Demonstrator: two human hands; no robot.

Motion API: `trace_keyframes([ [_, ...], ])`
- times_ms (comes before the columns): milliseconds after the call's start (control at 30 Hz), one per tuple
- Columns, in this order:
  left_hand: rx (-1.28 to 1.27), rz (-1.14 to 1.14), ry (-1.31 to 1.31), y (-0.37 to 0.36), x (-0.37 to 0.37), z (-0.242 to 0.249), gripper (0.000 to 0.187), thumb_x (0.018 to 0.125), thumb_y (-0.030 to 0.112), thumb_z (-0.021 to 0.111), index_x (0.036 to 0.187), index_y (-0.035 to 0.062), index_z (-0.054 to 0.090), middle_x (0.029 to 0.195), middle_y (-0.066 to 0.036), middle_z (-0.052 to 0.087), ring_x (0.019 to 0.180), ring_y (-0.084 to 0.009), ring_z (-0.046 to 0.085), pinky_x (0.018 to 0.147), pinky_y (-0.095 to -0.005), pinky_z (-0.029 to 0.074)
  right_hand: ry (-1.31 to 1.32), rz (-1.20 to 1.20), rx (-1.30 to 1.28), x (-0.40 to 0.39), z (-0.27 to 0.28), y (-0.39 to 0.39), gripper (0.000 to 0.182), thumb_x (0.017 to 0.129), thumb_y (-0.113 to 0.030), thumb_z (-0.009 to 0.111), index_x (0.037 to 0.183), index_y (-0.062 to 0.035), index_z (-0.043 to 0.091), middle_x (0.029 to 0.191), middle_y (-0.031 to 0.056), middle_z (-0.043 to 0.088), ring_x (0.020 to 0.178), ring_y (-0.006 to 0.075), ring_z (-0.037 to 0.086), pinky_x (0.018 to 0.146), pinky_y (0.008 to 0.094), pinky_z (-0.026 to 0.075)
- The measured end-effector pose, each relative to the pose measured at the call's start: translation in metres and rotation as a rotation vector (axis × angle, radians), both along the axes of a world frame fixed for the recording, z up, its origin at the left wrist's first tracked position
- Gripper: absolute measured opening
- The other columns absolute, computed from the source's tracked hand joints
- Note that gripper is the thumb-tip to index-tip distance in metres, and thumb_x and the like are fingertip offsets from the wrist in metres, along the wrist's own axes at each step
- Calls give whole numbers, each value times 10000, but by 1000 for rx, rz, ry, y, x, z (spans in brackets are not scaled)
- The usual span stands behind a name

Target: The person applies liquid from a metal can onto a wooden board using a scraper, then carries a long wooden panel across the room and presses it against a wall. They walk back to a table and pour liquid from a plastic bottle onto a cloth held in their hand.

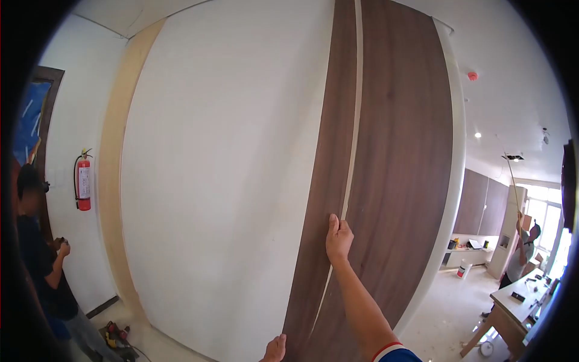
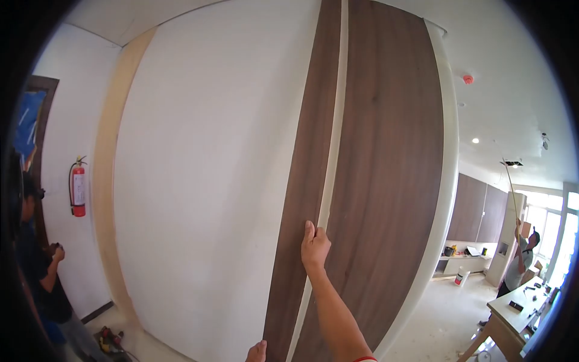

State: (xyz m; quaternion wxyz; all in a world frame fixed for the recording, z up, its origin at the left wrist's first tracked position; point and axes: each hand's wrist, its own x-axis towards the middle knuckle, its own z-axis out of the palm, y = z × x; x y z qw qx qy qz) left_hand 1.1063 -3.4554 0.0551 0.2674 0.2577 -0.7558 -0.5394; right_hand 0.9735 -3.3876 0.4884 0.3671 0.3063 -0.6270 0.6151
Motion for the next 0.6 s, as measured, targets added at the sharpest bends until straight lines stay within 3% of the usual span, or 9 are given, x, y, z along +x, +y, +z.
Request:
trace_keyframes([
  [33,92,-2,5,14,21,23,569,1022,506,448,1162,4,676,1194,-262,649,1175,-424,569,1001,-449,450,-10,7,-2,2,-1,1,612,1002,-490,540,718,50,487,648,217,495,585,304,445,591,431,427],
  [100,70,-66,-22,16,29,21,692,1026,566,350,1227,-35,627,1253,-276,619,1230,-429,536,1039,-432,428,-25,18,-4,5,-2,5,621,999,-505,539,717,45,481,638,206,479,583,287,424,589,424,425],
  [200,18,-76,-31,24,38,22,751,1030,588,298,1250,-63,602,1257,-293,614,1241,-424,536,1055,-425,419,22,-21,-6,10,-2,12,559,996,-444,569,728,45,533,641,254,547,557,392,521,569,446,451],
  [600,6,-133,-68,41,68,31,724,1046,544,279,1231,-76,602,1261,-320,595,1246,-440,527,1063,-427,421,-17,46,-11,29,-4,26,615,992,-490,564,683,32,463,593,186,464,540,246,406,548,407,419],
])
